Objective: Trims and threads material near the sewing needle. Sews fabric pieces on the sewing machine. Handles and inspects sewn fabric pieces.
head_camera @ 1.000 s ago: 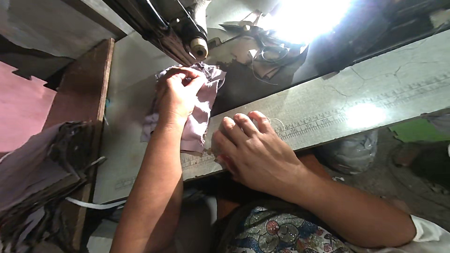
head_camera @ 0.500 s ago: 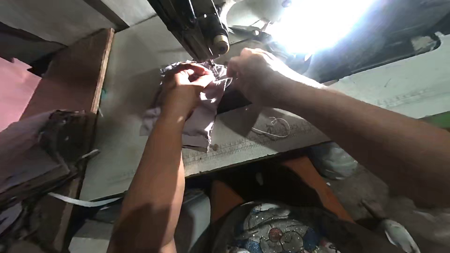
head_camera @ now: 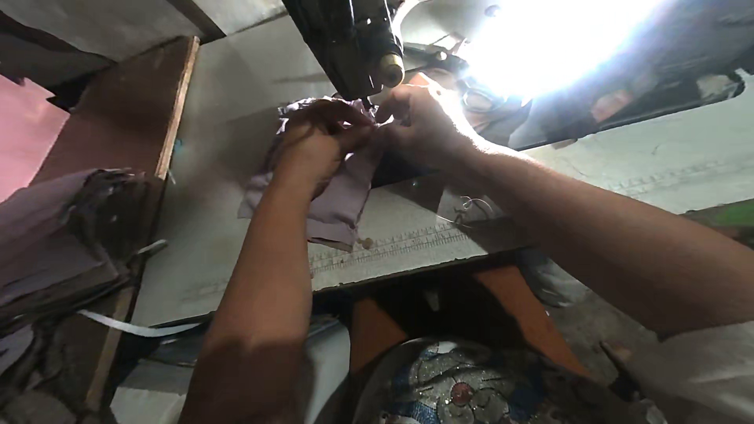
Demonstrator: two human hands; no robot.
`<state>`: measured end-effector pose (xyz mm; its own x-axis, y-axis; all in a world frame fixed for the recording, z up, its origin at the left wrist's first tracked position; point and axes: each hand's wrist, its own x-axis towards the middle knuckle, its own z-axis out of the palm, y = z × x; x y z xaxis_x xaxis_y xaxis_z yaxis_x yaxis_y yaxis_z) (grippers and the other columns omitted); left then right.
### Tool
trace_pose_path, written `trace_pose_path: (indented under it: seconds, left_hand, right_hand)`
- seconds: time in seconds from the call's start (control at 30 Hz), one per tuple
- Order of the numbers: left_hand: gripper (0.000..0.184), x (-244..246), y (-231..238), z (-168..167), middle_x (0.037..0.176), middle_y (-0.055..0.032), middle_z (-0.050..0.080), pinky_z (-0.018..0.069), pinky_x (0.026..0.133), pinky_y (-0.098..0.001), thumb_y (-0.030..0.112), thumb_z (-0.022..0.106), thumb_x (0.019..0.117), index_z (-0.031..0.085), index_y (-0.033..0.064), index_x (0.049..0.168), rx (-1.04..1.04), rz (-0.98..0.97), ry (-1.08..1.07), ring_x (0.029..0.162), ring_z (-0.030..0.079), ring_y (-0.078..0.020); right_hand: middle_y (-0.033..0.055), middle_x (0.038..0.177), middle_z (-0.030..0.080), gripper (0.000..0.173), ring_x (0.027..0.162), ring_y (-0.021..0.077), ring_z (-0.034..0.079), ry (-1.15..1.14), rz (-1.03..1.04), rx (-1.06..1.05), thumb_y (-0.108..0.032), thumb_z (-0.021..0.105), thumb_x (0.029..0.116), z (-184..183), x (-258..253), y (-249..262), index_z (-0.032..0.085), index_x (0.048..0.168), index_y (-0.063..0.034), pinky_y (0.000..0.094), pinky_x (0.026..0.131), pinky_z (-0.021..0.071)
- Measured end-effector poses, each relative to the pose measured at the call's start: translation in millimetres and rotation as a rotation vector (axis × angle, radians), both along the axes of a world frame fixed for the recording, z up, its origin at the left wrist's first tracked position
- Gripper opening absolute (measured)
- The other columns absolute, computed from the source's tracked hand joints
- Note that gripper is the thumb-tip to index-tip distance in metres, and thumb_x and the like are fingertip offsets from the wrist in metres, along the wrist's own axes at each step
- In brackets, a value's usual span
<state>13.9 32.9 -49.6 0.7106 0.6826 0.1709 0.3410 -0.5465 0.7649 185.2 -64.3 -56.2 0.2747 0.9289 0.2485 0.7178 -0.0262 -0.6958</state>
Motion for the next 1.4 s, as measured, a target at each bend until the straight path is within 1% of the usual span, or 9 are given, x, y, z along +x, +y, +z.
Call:
trace_pose_path:
  seconds: [0.13,0.27,0.43,0.5,0.57,0.67,0.8,1.03,1.4]
  left_hand:
    - [0.015,1,1,-2,0.098,0.0058,0.068,0.0492,0.075,-0.0197,0.023,0.078,0.0909,0.074,0.017,0.104,0.061,-0.003,0.043,0.079,0.059,0.0013]
    - [0.021,0,-1,1,0.095,0.0081,0.069,0.0507,0.072,-0.0161,0.017,0.081,0.0875,0.073,0.0172,0.107,-0.026,-0.01,-0.005,0.076,0.059,0.0034]
    - [0.014,2,-4,3,0.097,0.0058,0.068,0.0499,0.076,-0.019,0.024,0.077,0.0926,0.073,0.0151,0.103,0.028,0.007,0.051,0.08,0.059,0.0018]
    - [0.014,2,-4,1,0.097,0.0052,0.068,0.0504,0.076,-0.019,0.019,0.076,0.0928,0.072,0.013,0.104,-0.027,0.039,0.018,0.082,0.059,0.0015]
    - [0.017,3,-2,-2,0.101,0.0041,0.069,0.0553,0.081,-0.0191,0.01,0.075,0.0918,0.07,0.0087,0.108,-0.104,0.072,-0.063,0.088,0.064,0.0014]
    - [0.014,5,12,-10,0.108,-0.0023,0.067,0.0525,0.088,-0.0174,0.007,0.075,0.0902,0.072,0.0021,0.103,0.059,0.049,-0.095,0.095,0.062,0.0005]
    - [0.016,10,15,-9,0.109,-0.0028,0.068,0.0512,0.092,-0.0198,0.009,0.076,0.0897,0.072,0.0029,0.103,0.093,0.101,0.006,0.098,0.062,-0.0002]
    - [0.012,15,7,-10,0.099,0.0068,0.069,0.054,0.088,-0.0183,0.002,0.074,0.0894,0.071,0.0077,0.099,-0.062,0.121,-0.075,0.094,0.064,0.0025]
    - [0.014,12,5,-12,0.1,0.0102,0.07,0.0547,0.091,-0.0185,0.0,0.071,0.0909,0.07,0.0083,0.103,-0.045,0.089,-0.106,0.098,0.065,0.0036]
  right_hand:
    - [0.0087,0.103,0.066,0.012,0.107,0.0275,0.061,-0.05,-0.034,-0.058,-0.02,0.07,0.0911,6,-6,-4,0.076,0.1,-0.0139,0.0509,0.089,0.0469]
    - [0.01,0.105,0.066,0.015,0.111,0.0299,0.06,-0.077,-0.039,-0.056,-0.021,0.067,0.0942,5,-8,-5,0.075,0.102,-0.0111,0.0537,0.091,0.0457]
    - [0.0097,0.104,0.066,0.013,0.11,0.0296,0.06,-0.055,-0.053,-0.05,-0.02,0.067,0.0945,7,-10,-5,0.075,0.101,-0.0115,0.0541,0.09,0.0451]
    - [0.0104,0.104,0.066,0.014,0.109,0.0301,0.06,-0.042,-0.041,-0.059,-0.021,0.069,0.094,9,-12,-7,0.076,0.102,-0.011,0.0539,0.09,0.0456]
    - [0.013,0.106,0.064,0.019,0.108,0.0332,0.061,-0.136,0.025,-0.101,-0.025,0.071,0.0935,14,-19,-21,0.074,0.105,-0.0099,0.0553,0.087,0.0487]
    - [0.0171,0.113,0.065,0.028,0.112,0.0381,0.059,-0.488,0.179,-0.075,-0.029,0.07,0.093,16,-48,-75,0.071,0.112,-0.0082,0.0556,0.085,0.0482]
    - [0.0095,0.131,0.064,0.036,0.132,0.031,0.054,-0.543,0.237,0.004,-0.04,0.048,0.105,-12,-60,-119,0.068,0.122,-0.016,0.0553,0.112,0.0381]
    - [0.0098,0.131,0.065,0.036,0.132,0.0301,0.054,-0.49,0.242,0.018,-0.038,0.047,0.1053,-14,-59,-118,0.069,0.121,-0.0146,0.0549,0.114,0.0353]
    - [0.0118,0.131,0.065,0.038,0.134,0.0319,0.054,-0.453,0.253,0.025,-0.036,0.042,0.1074,-13,-58,-119,0.068,0.12,-0.011,0.0555,0.115,0.0354]
